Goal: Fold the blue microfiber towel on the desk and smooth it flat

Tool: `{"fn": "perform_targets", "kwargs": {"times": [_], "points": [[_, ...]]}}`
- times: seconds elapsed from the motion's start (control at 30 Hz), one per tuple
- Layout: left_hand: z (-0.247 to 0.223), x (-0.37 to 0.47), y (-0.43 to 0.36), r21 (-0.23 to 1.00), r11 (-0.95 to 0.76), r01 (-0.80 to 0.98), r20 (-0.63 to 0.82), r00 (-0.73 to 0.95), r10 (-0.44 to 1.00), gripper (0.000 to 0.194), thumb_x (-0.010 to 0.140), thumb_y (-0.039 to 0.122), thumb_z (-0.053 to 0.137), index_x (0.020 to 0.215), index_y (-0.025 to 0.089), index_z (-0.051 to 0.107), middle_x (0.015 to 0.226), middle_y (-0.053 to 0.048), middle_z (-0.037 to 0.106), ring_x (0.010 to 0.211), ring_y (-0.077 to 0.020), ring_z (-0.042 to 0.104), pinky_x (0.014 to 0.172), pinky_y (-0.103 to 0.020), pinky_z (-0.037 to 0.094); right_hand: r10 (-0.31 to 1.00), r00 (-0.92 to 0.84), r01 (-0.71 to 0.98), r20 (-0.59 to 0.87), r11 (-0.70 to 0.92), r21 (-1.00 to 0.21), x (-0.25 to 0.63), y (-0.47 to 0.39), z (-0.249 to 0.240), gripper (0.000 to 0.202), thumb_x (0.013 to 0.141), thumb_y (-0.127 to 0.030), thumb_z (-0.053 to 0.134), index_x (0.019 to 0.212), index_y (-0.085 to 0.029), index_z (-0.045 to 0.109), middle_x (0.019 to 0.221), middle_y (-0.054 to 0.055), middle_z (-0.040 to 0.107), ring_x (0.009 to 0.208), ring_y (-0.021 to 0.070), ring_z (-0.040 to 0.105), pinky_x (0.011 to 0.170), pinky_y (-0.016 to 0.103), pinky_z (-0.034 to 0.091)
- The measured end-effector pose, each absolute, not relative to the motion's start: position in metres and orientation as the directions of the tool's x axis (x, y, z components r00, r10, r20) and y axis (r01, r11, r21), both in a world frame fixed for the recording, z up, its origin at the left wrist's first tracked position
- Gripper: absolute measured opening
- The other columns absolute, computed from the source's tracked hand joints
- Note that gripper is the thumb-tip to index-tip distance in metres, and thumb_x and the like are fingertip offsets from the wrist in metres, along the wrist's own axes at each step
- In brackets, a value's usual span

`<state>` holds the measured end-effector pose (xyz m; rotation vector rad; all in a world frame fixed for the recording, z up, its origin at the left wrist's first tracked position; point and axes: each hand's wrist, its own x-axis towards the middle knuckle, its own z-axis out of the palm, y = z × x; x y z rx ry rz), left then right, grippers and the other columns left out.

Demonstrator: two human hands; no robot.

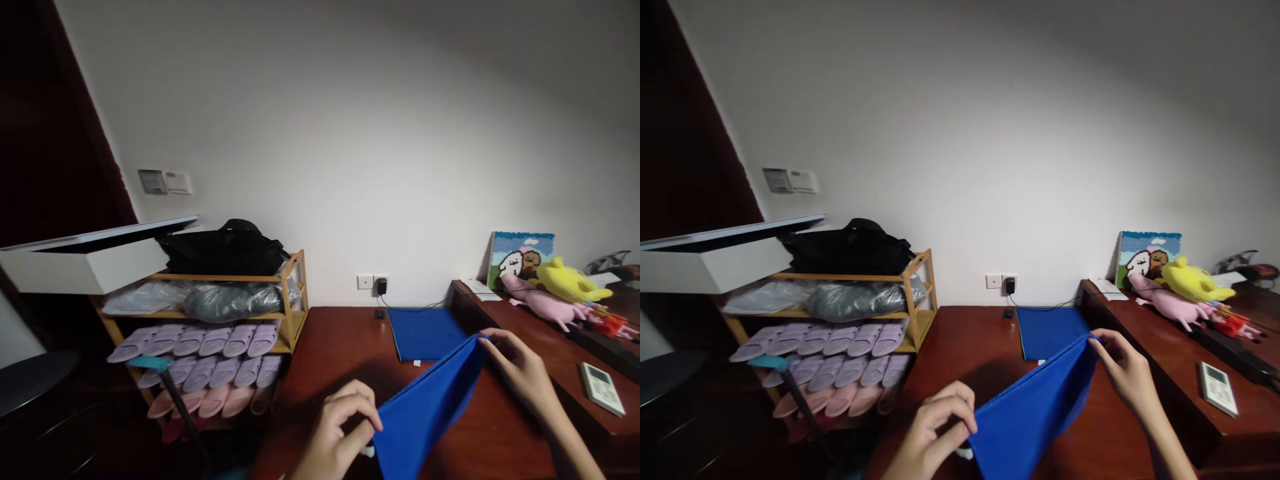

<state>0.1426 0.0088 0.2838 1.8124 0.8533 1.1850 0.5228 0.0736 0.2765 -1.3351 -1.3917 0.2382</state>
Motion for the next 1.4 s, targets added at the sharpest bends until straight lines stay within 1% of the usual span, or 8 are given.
{"fn": "perform_targets", "kwargs": {"times": [0.13,0.23,0.43,0.63,0.8,1.0,1.3,1.4], "points": [[0.282,0.115,0.035,0.829,-0.535,0.164,0.536,0.042,0.843,0.025,0.090,0.042,0.067,0.077,0.022,0.075,0.089,-0.007,0.068,0.083,-0.0215,0.066,0.076,-0.032,0.055,0.836,0.230,0.497,0.499,0.340,-0.798,0.521,0.047,0.282,0.044,0.072,-0.064,0.076,0.088,-0.023,0.075,0.093,0.006,0.077,0.085,0.0229,0.071,0.075,0.027,0.060],[0.278,0.097,0.058,0.818,-0.550,0.169,0.566,-0.071,0.821,0.019,0.087,0.037,0.070,0.078,0.021,0.075,0.095,-0.006,0.069,0.086,-0.0208,0.067,0.072,-0.028,0.056,0.869,0.187,0.481,0.459,0.326,-0.814,0.505,0.035,0.288,0.043,0.071,-0.065,0.077,0.082,-0.024,0.076,0.087,0.006,0.076,0.079,0.0224,0.070,0.071,0.025,0.059],[0.278,0.075,0.069,0.800,-0.551,0.238,0.577,-0.053,0.815,0.018,0.086,0.036,0.072,0.078,0.021,0.076,0.095,-0.007,0.070,0.086,-0.0208,0.069,0.068,-0.026,0.058,0.894,0.137,0.471,0.426,0.320,-0.822,0.478,0.029,0.291,0.041,0.072,-0.066,0.075,0.076,-0.025,0.074,0.076,0.005,0.072,0.068,0.0195,0.064,0.061,0.025,0.056],[0.286,0.056,0.044,0.829,-0.534,0.165,0.556,-0.141,0.819,0.016,0.082,0.036,0.077,0.077,0.021,0.074,0.096,-0.006,0.072,0.085,-0.0218,0.071,0.066,-0.026,0.059,0.901,0.095,0.444,0.423,0.342,-0.828,0.475,0.008,0.294,0.035,0.071,-0.061,0.077,0.068,-0.027,0.071,0.070,0.006,0.068,0.066,0.0223,0.064,0.057,0.028,0.056],[0.291,0.057,0.056,0.830,-0.524,0.191,0.553,-0.169,0.816,0.017,0.078,0.037,0.080,0.076,0.022,0.073,0.094,-0.006,0.074,0.092,-0.0236,0.072,0.077,-0.030,0.062,0.908,0.148,0.402,0.392,0.307,-0.863,0.471,0.022,0.285,0.036,0.071,-0.060,0.078,0.074,-0.025,0.073,0.075,0.006,0.070,0.070,0.0212,0.064,0.061,0.028,0.056],[0.283,0.059,0.072,0.820,-0.517,0.244,0.553,-0.112,0.825,0.022,0.077,0.042,0.081,0.078,0.021,0.076,0.092,-0.006,0.076,0.087,-0.0223,0.073,0.079,-0.030,0.064,0.916,0.186,0.345,0.356,0.278,-0.896,0.473,0.032,0.265,0.038,0.068,-0.060,0.081,0.076,-0.023,0.074,0.072,0.004,0.068,0.065,0.0184,0.062,0.060,0.026,0.055],[0.285,0.055,0.065,0.816,-0.529,0.234,0.562,-0.103,0.821,0.026,0.073,0.044,0.086,0.082,0.022,0.078,0.092,-0.006,0.077,0.087,-0.0237,0.076,0.080,-0.030,0.065,0.894,0.231,0.361,0.385,0.288,-0.887,0.481,0.021,0.273,0.040,0.063,-0.057,0.086,0.082,-0.023,0.080,0.080,0.006,0.074,0.068,0.0193,0.064,0.062,0.026,0.057],[0.285,0.051,0.061,0.829,-0.512,0.224,0.541,-0.091,0.836,0.028,0.071,0.045,0.087,0.081,0.021,0.078,0.092,-0.007,0.078,0.089,-0.0246,0.076,0.082,-0.031,0.065,0.885,0.219,0.368,0.410,0.314,-0.875,0.484,0.012,0.275,0.036,0.064,-0.056,0.085,0.078,-0.023,0.080,0.079,0.007,0.074,0.066,0.0190,0.064,0.060,0.025,0.057]]}}
